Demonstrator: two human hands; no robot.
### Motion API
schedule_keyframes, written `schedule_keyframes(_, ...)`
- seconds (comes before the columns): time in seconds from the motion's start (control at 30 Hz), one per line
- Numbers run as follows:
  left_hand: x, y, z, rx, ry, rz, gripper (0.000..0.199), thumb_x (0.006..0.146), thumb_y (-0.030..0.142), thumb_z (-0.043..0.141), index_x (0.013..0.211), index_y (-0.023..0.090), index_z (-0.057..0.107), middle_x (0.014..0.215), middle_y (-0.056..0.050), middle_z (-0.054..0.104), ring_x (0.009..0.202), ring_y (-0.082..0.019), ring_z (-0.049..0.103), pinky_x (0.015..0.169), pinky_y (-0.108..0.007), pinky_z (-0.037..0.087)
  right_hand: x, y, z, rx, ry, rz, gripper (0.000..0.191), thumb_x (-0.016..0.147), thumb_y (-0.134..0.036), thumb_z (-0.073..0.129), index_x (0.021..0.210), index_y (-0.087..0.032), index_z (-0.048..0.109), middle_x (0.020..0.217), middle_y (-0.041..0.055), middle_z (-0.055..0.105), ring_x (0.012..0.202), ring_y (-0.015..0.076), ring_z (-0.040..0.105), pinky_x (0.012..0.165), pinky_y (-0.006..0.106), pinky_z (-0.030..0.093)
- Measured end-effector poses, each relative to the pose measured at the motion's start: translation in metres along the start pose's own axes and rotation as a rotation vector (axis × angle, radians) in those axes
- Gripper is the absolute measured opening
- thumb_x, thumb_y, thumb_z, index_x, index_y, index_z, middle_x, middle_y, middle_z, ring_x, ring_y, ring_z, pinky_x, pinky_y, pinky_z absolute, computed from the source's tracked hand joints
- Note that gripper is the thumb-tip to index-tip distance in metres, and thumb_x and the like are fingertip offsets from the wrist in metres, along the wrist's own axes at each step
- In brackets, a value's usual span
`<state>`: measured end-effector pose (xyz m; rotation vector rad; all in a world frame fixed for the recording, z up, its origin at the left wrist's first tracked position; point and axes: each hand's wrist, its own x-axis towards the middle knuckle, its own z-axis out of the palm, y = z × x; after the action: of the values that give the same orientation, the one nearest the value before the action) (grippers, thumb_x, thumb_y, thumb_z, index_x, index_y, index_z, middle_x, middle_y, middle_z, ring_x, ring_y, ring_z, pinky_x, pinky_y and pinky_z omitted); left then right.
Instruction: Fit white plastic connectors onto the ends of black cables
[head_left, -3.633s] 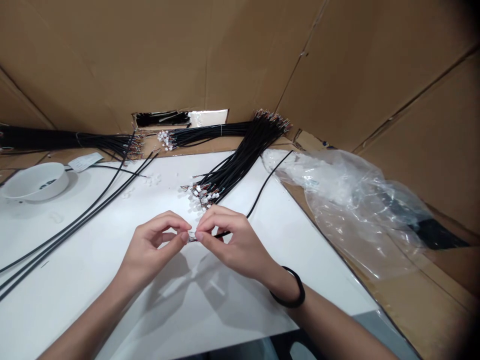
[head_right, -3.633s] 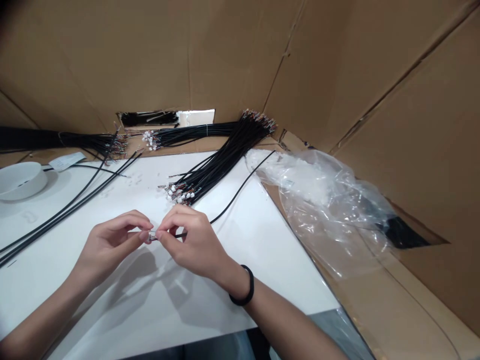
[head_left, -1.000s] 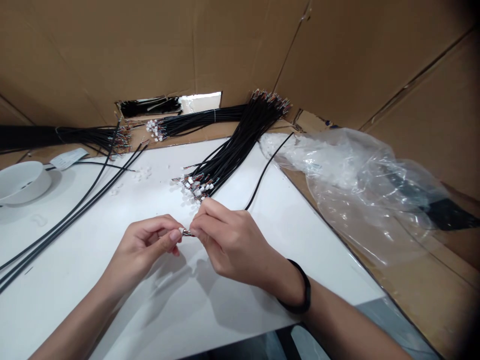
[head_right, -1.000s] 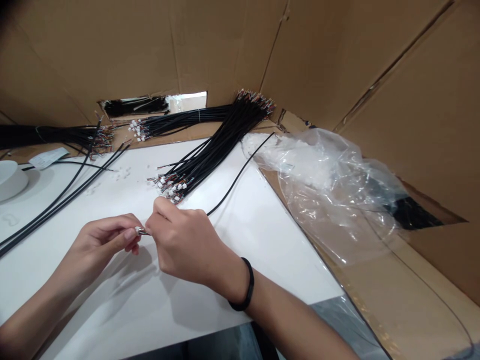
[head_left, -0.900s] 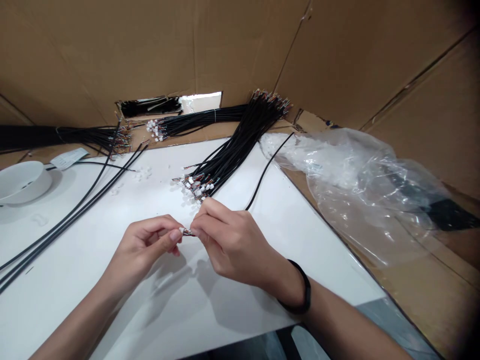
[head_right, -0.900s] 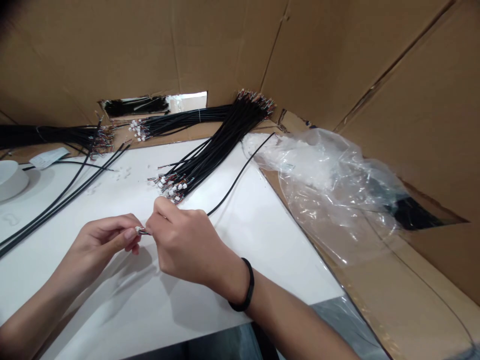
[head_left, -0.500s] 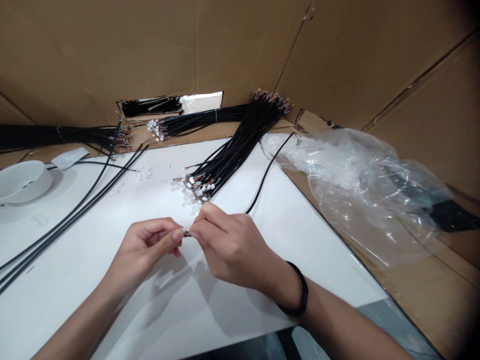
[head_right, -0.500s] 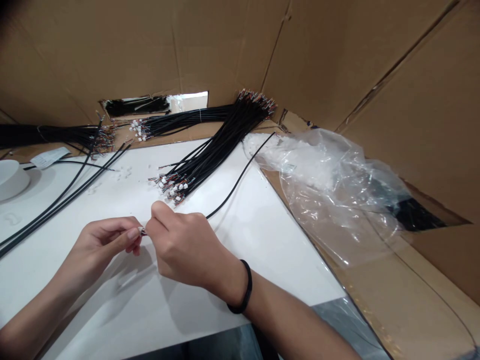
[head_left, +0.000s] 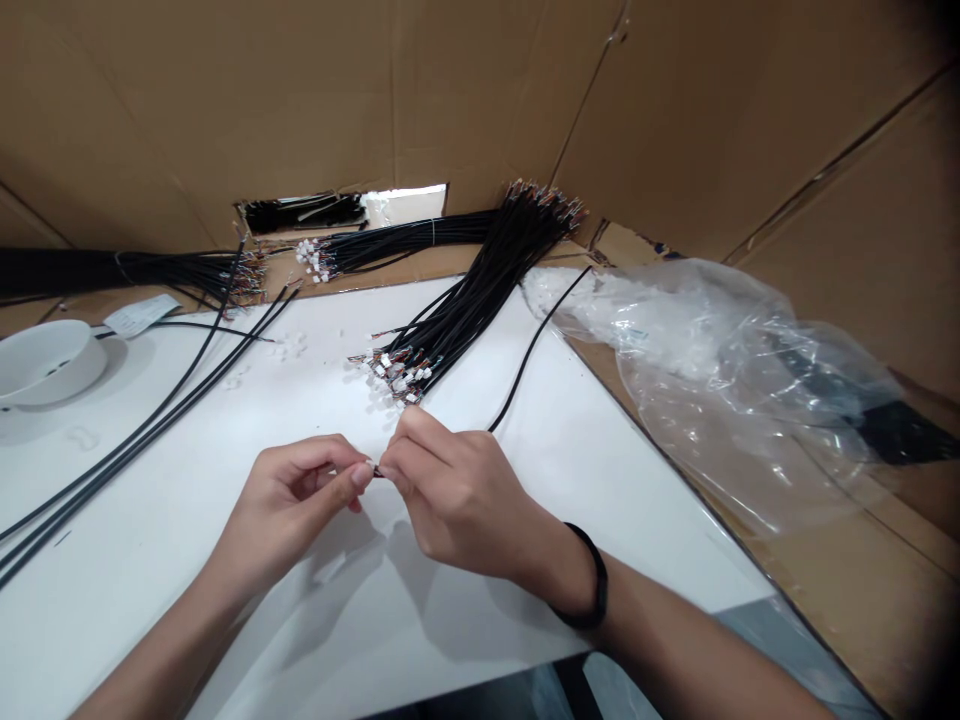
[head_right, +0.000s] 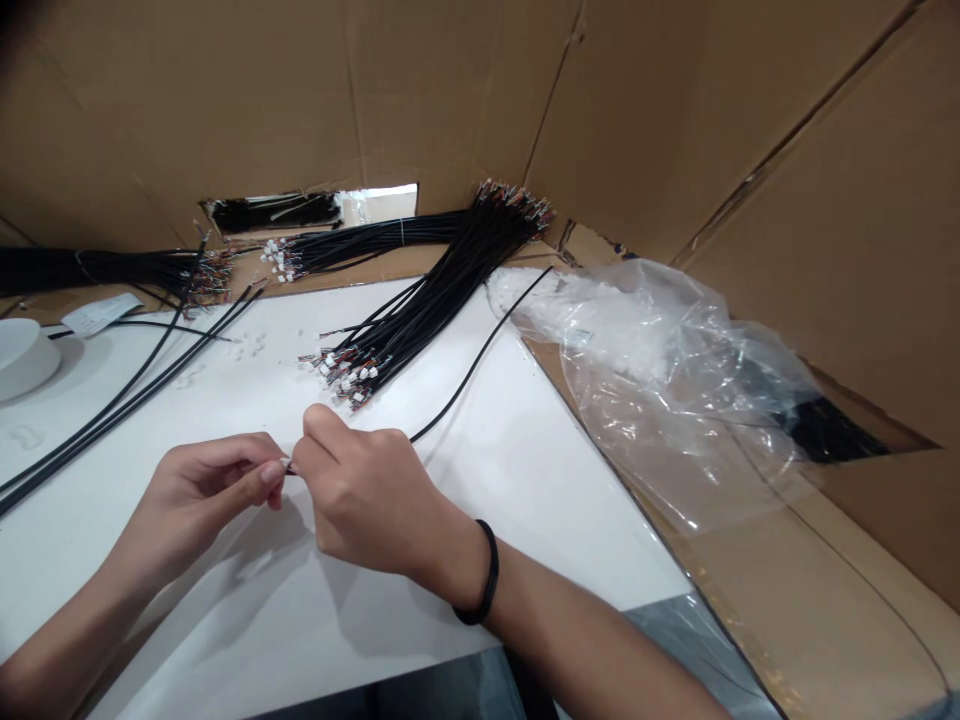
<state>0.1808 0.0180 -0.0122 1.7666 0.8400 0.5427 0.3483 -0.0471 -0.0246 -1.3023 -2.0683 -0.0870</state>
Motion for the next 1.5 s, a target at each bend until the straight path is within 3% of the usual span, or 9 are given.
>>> schedule_keyframes(0.6, 0.000, -0.004, 0.002, 0.021, 0.009, -0.015, 0.029, 0.081, 0.038, 0.059, 0.068, 0.013, 0.063, 0.065, -0.004, 0.057, 0.058, -0.012, 0.051, 0.052, -0.022, 0.037, -0.001, 0.007, 0.012, 0.007, 0.033, -0.063, 0.016, 0.084, -0.011, 0.039, 0.072, -0.012, 0.050, 0.074, 0.0049, 0.044, 0.059, 0.0113, 0.036, 0.046, 0.024, 0.027)
schedule_keyframes(0.87, 0.003, -0.007, -0.001, -0.128, -0.002, -0.022, 0.025, 0.080, 0.034, 0.061, 0.071, 0.011, 0.065, 0.061, -0.002, 0.057, 0.056, -0.010, 0.053, 0.054, -0.019, 0.042, 0.002, 0.011, 0.013, 0.410, 0.096, 0.060, 0.013, 0.087, -0.015, 0.047, 0.078, -0.010, 0.055, 0.080, 0.0066, 0.052, 0.071, 0.0107, 0.048, 0.061, 0.022, 0.042)
schedule_keyframes(1.03, 0.004, -0.010, -0.002, -0.252, -0.003, -0.022, 0.022, 0.081, 0.031, 0.062, 0.071, 0.012, 0.066, 0.063, -0.002, 0.057, 0.057, -0.009, 0.053, 0.056, -0.019, 0.044, 0.008, 0.008, 0.006, 0.595, 0.138, 0.129, 0.007, 0.082, -0.012, 0.052, 0.081, -0.010, 0.058, 0.084, 0.0078, 0.055, 0.071, 0.0098, 0.049, 0.055, 0.019, 0.044)
schedule_keyframes(1.27, 0.002, -0.014, -0.001, -0.263, -0.003, 0.013, 0.020, 0.083, 0.029, 0.060, 0.072, 0.013, 0.067, 0.062, -0.001, 0.057, 0.057, -0.008, 0.053, 0.056, -0.016, 0.044, 0.007, 0.005, 0.005, 0.569, 0.162, 0.155, 0.006, 0.083, -0.012, 0.052, 0.079, -0.011, 0.056, 0.081, 0.0068, 0.054, 0.073, 0.0110, 0.049, 0.057, 0.021, 0.041)
schedule_keyframes(1.5, 0.000, -0.009, 0.006, -0.239, 0.054, -0.053, 0.019, 0.081, 0.029, 0.062, 0.069, 0.015, 0.067, 0.062, 0.000, 0.057, 0.056, -0.007, 0.054, 0.054, -0.014, 0.044, 0.002, 0.002, 0.008, 0.488, 0.176, 0.149, 0.005, 0.081, -0.008, 0.051, 0.077, -0.009, 0.053, 0.078, 0.0069, 0.050, 0.069, 0.0112, 0.045, 0.059, 0.026, 0.038)
